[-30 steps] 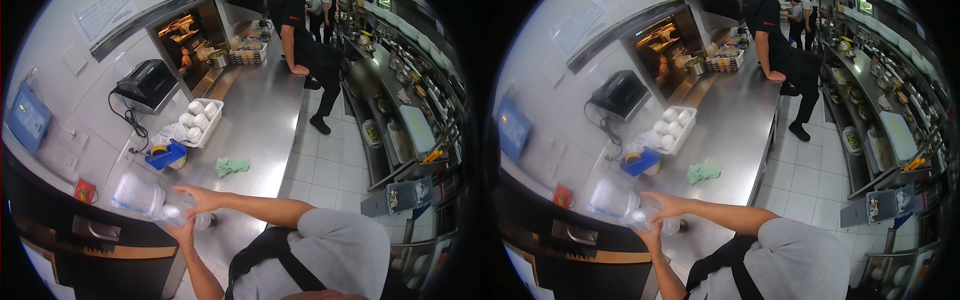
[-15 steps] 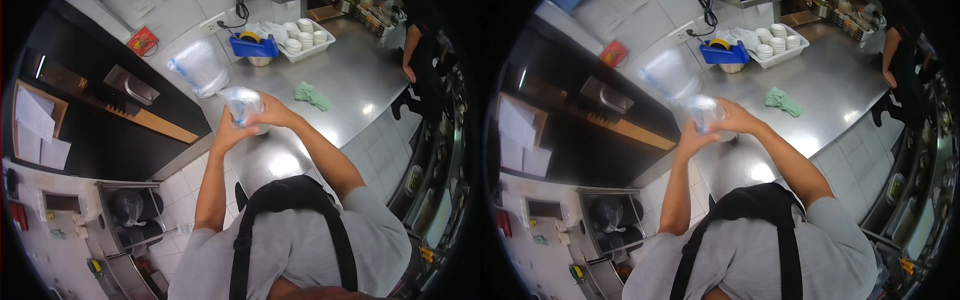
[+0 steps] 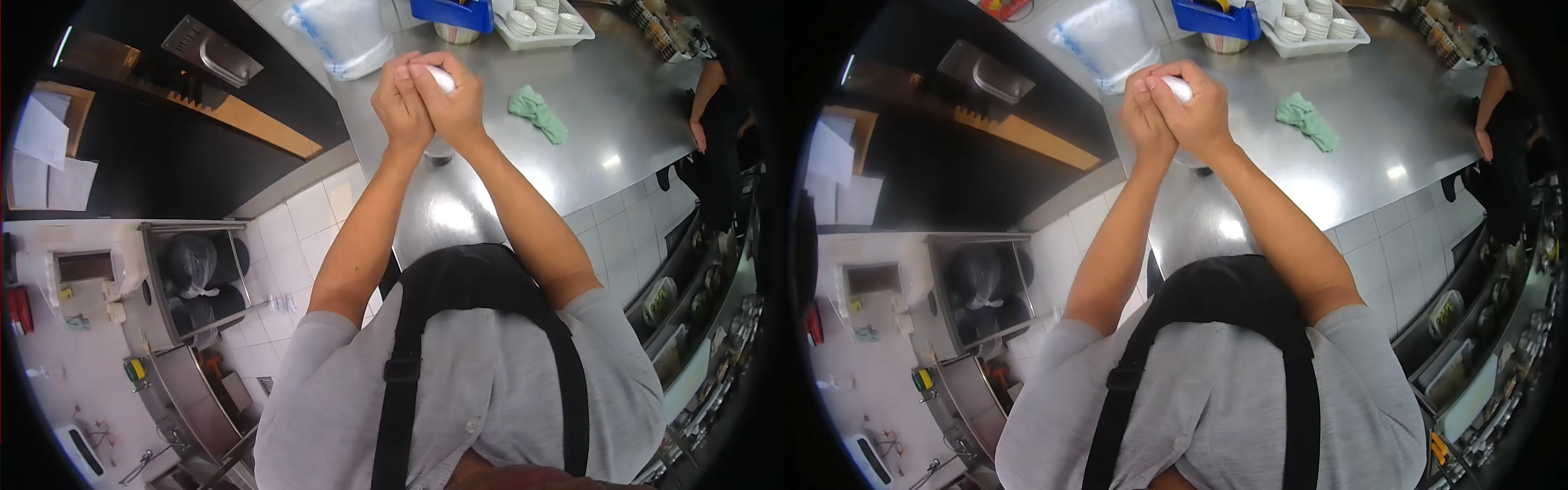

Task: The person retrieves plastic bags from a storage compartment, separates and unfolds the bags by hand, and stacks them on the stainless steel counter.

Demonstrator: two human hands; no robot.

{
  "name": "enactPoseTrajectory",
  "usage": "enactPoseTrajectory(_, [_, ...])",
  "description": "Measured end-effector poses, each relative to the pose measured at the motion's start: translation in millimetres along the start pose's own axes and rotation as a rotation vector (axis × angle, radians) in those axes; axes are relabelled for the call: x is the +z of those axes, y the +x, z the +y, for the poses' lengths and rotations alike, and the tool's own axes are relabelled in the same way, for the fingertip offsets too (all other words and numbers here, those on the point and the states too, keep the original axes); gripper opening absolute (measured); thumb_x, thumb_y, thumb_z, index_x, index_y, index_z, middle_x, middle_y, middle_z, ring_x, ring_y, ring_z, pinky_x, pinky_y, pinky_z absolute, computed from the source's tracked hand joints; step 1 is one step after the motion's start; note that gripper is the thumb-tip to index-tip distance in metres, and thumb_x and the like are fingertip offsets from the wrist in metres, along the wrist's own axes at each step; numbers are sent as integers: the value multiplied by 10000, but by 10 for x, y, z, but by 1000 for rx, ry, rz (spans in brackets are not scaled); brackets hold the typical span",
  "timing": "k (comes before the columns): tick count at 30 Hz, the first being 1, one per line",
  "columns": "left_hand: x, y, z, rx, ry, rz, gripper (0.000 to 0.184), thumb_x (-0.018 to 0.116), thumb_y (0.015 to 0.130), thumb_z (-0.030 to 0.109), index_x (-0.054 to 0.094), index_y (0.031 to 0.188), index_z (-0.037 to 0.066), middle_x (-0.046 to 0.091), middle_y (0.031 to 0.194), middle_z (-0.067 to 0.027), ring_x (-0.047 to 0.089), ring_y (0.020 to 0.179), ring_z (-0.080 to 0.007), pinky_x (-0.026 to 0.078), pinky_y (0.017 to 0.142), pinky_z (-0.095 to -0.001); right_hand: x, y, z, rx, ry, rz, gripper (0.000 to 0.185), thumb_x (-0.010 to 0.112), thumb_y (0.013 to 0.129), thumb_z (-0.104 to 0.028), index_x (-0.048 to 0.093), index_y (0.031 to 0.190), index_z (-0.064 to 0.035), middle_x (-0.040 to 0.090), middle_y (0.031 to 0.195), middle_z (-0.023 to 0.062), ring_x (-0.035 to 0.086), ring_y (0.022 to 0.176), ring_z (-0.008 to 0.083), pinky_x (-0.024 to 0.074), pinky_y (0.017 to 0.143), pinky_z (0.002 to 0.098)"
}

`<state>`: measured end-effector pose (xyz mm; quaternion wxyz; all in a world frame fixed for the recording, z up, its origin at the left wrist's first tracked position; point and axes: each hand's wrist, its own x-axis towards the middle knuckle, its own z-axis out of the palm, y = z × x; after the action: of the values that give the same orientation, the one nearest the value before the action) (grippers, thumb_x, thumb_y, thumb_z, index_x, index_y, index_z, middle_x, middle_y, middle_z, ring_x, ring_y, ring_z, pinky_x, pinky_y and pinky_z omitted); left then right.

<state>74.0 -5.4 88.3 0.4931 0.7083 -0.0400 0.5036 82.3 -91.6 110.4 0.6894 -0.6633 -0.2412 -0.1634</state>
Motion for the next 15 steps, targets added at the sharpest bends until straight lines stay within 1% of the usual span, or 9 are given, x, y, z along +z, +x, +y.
enactPoseTrajectory(1, [-27,-49,-14,-32,-28,-16,381,416,1098,270,651,1092,-29,693,810,-131,654,697,-224,520,657,-350,-18,-24,35,15,44,1,370,735,910,-349,678,1047,-10,739,861,146,706,777,366,556,746,398])
enactPoseTrajectory(4, [-124,-175,-128,-133,-102,-83,401,442,1088,324,629,1124,-28,684,812,-132,654,719,-220,515,668,-349,-110,-208,298,-19,-109,-59,502,785,858,-431,648,1127,-30,738,971,161,711,850,341,555,780,406])
enactPoseTrajectory(6, [-196,-324,-292,-227,-123,-163,423,454,1081,357,615,1141,-30,681,822,-133,655,744,-214,510,676,-357,-193,-298,435,-21,-133,-130,595,795,844,-461,606,1210,-31,713,1094,181,701,952,337,546,834,410])
enactPoseTrajectory(7, [-195,-378,-312,-236,-141,-148,433,444,1082,362,616,1132,-32,685,843,-132,655,760,-216,509,687,-363,-233,-342,496,-26,-146,-165,644,800,837,-476,586,1251,-31,701,1156,191,696,1003,335,542,861,412])
enactPoseTrajectory(9, [-173,-498,-338,-246,-181,-119,454,425,1084,373,618,1113,-36,691,886,-130,655,794,-221,508,708,-375,-287,-487,602,26,-99,-155,698,793,843,-473,542,1312,-20,668,1221,209,672,1085,359,526,912,426])
enactPoseTrajectory(10, [-186,-604,-364,-290,-161,-138,466,415,1086,379,621,1111,-39,695,906,-131,655,821,-226,509,731,-382,-310,-583,661,49,-75,-151,726,790,846,-471,521,1342,-15,652,1254,218,660,1126,371,518,937,433])
enactPoseTrajectory(12, [-241,-930,-470,-376,-120,-177,493,395,1089,390,627,1106,-44,701,948,-133,656,874,-236,510,779,-394,-346,-852,828,119,-139,-175,763,781,858,-451,472,1389,1,636,1278,228,640,1164,393,503,975,436])
enactPoseTrajectory(14, [-211,-1596,-1033,-431,-188,-140,549,380,1089,423,640,1118,-60,705,1022,-174,664,970,-274,507,874,-406,-405,-1118,1007,207,-186,-222,776,775,867,-426,449,1413,17,619,1303,239,622,1198,405,491,1004,439])
enactPoseTrajectory(15, [-221,-1605,-888,-443,-120,-184,536,394,1085,410,635,1153,-65,703,1053,-186,662,1020,-279,499,912,-407,-453,-1233,1115,259,-204,-257,769,773,870,-413,450,1414,25,611,1316,245,614,1213,407,488,1015,440])
